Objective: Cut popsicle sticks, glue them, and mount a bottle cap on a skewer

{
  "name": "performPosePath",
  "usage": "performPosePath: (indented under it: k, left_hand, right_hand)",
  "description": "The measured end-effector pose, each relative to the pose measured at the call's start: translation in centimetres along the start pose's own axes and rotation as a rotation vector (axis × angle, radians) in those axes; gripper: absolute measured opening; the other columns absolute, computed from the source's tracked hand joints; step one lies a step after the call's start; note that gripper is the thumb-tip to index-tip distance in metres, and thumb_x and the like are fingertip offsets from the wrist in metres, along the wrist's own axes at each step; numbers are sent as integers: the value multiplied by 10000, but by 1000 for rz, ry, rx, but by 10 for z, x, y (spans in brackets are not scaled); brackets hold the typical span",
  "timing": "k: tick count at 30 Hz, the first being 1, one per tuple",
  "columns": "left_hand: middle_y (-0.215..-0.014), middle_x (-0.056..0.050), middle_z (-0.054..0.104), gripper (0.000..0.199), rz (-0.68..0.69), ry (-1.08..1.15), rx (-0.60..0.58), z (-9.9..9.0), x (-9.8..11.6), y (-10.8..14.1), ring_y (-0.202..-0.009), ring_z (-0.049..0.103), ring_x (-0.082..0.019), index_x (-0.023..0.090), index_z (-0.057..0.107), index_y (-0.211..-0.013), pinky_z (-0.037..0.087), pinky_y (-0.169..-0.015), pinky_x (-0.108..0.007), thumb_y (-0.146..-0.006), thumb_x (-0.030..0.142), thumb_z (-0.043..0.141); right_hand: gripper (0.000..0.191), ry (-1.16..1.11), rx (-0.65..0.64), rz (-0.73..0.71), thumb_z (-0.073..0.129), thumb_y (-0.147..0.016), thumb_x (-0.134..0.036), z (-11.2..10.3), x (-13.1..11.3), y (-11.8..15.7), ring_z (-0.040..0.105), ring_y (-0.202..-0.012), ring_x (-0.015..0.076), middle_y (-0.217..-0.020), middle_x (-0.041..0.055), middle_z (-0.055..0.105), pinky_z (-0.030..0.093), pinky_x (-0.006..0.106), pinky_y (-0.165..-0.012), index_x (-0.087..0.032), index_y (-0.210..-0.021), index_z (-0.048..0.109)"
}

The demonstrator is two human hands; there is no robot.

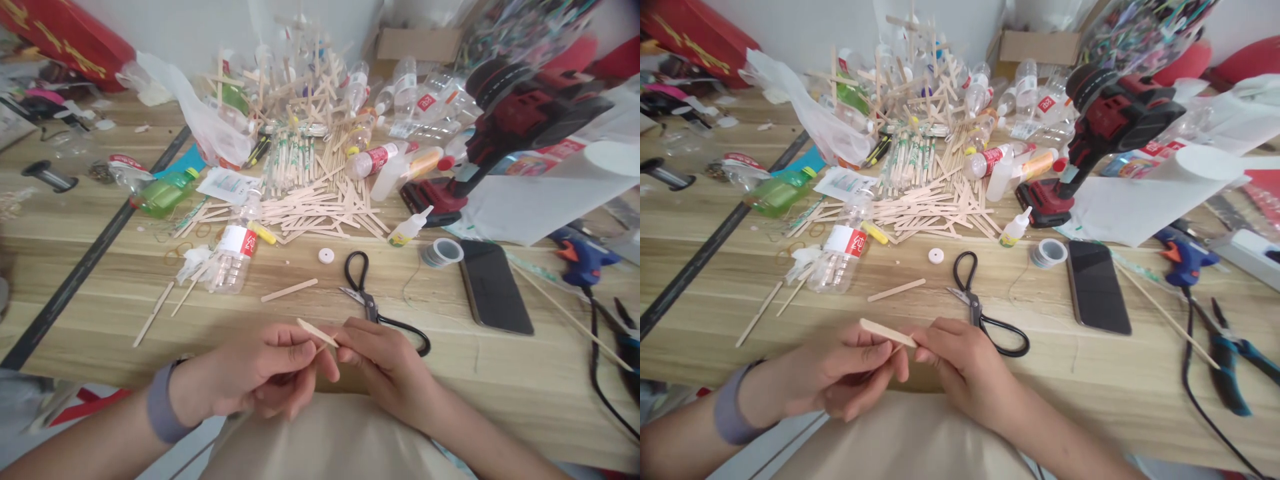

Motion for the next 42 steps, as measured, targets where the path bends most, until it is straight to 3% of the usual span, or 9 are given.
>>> performPosePath:
  k: [7,12,16,23,28,32,35,38,42]
  left_hand:
    - [-442,99,419,340,44,-13,93,-6,-1,-2,-371,205,-61,178,569,-846,142,-395,-220,-906,510,532]
    - [-509,84,474,294,166,-67,257,-23,18,7,-432,266,-76,208,480,-866,171,-433,-214,-918,495,518]
    - [-627,57,507,276,276,-208,398,-35,45,21,-527,355,-82,199,494,-793,291,-522,-220,-928,436,532]
    - [-752,18,528,179,774,-259,504,-17,126,48,-718,505,-122,212,547,-779,447,-677,-247,-944,238,481]
    - [-806,30,546,166,1034,-135,547,1,159,55,-783,583,-122,248,489,-811,504,-771,-265,-963,244,420]
    - [-975,12,668,98,943,-16,399,-3,145,31,-957,641,-140,237,565,-866,526,-860,-280,-939,214,504]
    - [-1005,-48,717,141,664,188,328,-25,108,5,-1026,664,-164,194,612,-1048,503,-961,-322,-946,229,521]
    - [-1003,-100,732,271,461,306,298,-39,72,-9,-975,689,-183,150,633,-1033,508,-953,-341,-981,359,469]
    - [-943,-63,712,361,467,64,376,-43,55,-7,-801,650,-152,159,643,-1115,518,-786,-299,-931,457,555]
  right_hand:
    - [360,-22,37,61,434,-1010,-420,-1,9,1,579,-670,134,-708,21,625,455,241,-628,-204,-1065,716]
    - [532,-214,249,393,507,-909,-619,-4,53,6,583,-619,130,-879,60,690,504,284,-606,-180,-1173,652]
    - [514,-420,146,539,555,-867,-639,17,65,3,555,-574,112,-794,37,682,504,277,-587,-158,-1005,674]
    - [241,-181,189,118,549,-948,-383,-3,-6,-42,661,-948,179,-1038,63,729,510,325,-842,-204,-1067,657]
    - [172,-78,287,1,499,-978,-295,-24,-38,-55,642,-747,139,-823,23,700,500,260,-683,-191,-967,636]
    - [164,165,376,28,474,-973,-236,-56,-37,-36,578,-576,111,-690,-13,647,444,225,-539,-207,-893,615]
    - [141,401,384,95,496,-956,-235,-78,-21,-13,604,-566,122,-677,-16,666,441,224,-514,-221,-898,624]
    - [150,502,328,132,486,-955,-229,-82,-1,6,630,-559,137,-666,-14,677,462,234,-513,-229,-891,622]
    - [146,582,317,89,471,-963,-188,-72,10,17,673,-653,157,-764,17,706,504,241,-581,-222,-936,610]
Point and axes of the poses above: each hand's wrist, its own y-axis away from the middle knuckle, its own z-axis out of the palm, x = y × z, the point moved 9 cm from there along -y, towards the middle knuckle
